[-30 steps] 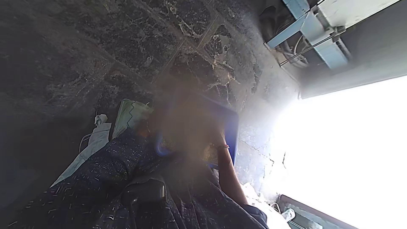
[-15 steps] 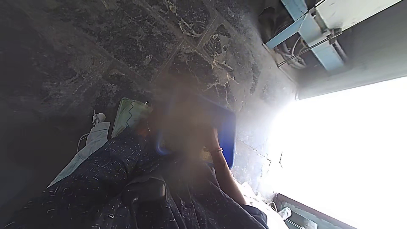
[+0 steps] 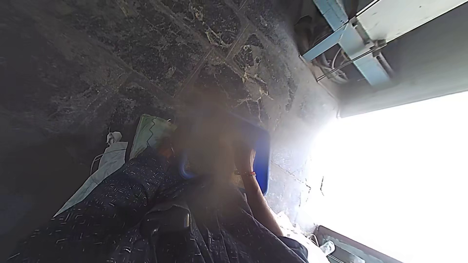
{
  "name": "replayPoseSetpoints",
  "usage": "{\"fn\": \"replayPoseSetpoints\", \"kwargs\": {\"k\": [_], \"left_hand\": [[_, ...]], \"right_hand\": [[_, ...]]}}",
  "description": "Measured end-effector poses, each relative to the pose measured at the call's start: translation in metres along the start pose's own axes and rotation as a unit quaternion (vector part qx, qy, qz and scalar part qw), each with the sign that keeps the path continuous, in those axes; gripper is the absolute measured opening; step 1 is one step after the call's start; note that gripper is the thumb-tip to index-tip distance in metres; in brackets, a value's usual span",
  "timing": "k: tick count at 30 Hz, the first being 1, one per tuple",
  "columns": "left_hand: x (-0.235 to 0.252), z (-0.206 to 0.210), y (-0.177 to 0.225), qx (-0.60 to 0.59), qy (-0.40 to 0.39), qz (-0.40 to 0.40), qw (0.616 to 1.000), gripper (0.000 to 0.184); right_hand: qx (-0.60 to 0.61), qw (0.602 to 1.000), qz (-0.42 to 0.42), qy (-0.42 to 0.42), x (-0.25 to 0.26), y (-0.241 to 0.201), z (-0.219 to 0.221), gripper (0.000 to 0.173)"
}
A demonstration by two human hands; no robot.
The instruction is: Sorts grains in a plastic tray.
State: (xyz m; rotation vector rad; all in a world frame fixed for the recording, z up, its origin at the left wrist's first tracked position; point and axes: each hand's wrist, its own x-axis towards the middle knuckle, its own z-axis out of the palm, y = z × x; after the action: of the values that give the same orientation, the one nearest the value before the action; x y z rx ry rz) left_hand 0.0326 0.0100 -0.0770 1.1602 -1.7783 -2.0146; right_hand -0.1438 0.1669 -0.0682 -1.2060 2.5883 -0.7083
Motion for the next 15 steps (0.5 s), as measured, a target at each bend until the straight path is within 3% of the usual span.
{"fn": "replayPoseSetpoints", "kwargs": {"k": [4,9,15], "left_hand": [[-0.001,0.0,0.001,0.009,0.004,0.0,1.0,0.047],[-0.001,0.0,-0.001,0.001,0.001,0.017,1.0,0.048],[-0.002,0.0,-0.002,-0.012,-0.006,0.024,1.0,0.046]], "right_hand": [[0.008,0.999,0.006,-0.039,0.004,0.003,-0.002,0.025],[-0.023,0.988,0.054,-0.141,0.014,0.009,0.0,0.047],[-0.045,0.983,0.072,-0.163,0.024,0.003,0.005,0.062]]}}
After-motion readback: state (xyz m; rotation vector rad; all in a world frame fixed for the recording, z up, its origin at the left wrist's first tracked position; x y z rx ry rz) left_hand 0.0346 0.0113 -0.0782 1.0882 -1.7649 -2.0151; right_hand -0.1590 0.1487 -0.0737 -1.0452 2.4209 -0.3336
